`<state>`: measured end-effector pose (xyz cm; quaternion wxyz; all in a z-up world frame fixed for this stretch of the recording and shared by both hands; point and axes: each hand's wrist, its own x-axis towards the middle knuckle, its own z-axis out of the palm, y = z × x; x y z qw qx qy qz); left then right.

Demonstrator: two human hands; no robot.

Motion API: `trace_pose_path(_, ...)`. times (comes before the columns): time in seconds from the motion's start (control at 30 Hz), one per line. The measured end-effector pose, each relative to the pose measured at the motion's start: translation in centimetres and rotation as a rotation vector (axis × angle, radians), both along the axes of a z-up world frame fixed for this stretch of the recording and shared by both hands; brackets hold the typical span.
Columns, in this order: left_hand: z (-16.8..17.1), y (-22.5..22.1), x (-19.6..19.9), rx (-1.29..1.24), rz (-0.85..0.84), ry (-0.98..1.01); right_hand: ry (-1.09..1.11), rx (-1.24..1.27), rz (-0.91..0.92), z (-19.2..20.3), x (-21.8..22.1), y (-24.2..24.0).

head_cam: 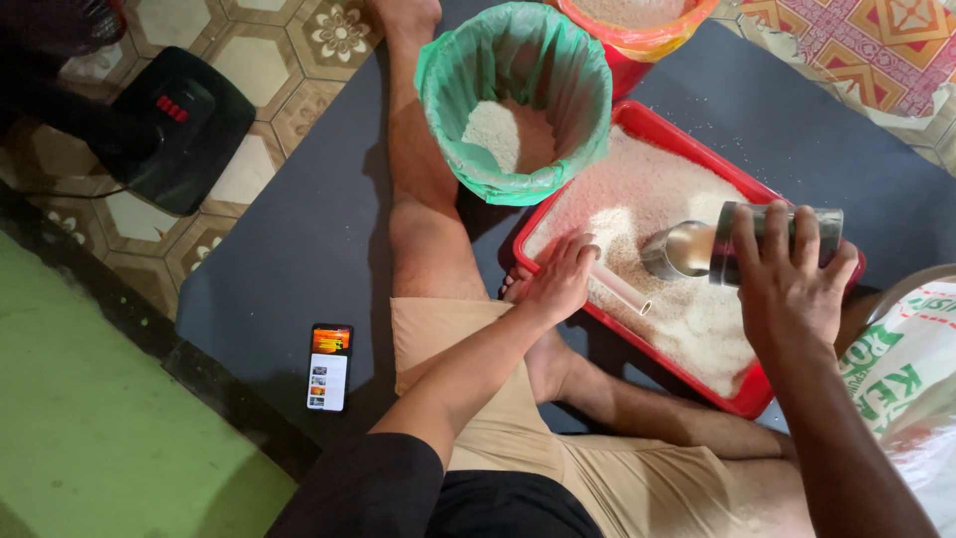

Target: The person transfers grain from a tray into various bags and containers by scooping it with small cups, then tamps the grain into the cups with a stick before pouring it into the destination containers.

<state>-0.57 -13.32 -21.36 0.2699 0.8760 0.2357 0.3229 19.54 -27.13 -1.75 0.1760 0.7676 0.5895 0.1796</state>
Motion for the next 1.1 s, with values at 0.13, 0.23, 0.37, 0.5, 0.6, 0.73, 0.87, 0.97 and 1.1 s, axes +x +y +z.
trace_pose_path(0.13, 0.6, -0.1, -0.1, 0.013, 0.006, -0.012, 0.082, 0.015, -0.033, -0.7, 0.4, -0.5)
trace_pose_path(0.23, 0.9, -0.1, -0.2, 0.026, 0.003, -0.007, 0.124, 0.151, -0.068, 0.8, -0.6, -1.0)
trace_pose_path(0.37, 0.0, 0.0, -0.2, 0.004, -0.006, 0.054, 0.233, 0.154, -0.264, -0.6, 1.5, -3.6)
trace_pose_path(0.5, 0.0, -0.1, 0.0, 0.009, 0.002, 0.033, 0.079, 0.213, -0.293, -0.8, 1.3, -7.0)
trace_pose_path(0.6, -0.3, -0.1, 0.1, 0.015, 0.001, 0.061, 0.114, 0.046, -0.424, -4.5, 2.5, -9.1)
trace_pose_path(0.73, -0.1, -0.2, -0.1, 0.010, 0.002, 0.050, 0.305, -0.189, -0.514, -9.4, 1.7, -10.1)
trace_pose_path(0.87, -0.8, -0.3, 0.0, -0.016, -0.004, 0.082, 0.626, -0.098, -0.681, -10.7, -1.1, -8.1)
trace_pose_path(0.97, -0.9, -0.3, 0.0, -0.023, -0.011, 0.090, 0.737, 0.042, -0.730, -9.8, -2.3, -6.6)
trace_pose_path(1.1, -0.1, -0.3, -0.1, -0.011, 0.001, 0.070, 0.864, 0.250, -0.789, -9.0, -2.7, -5.8)
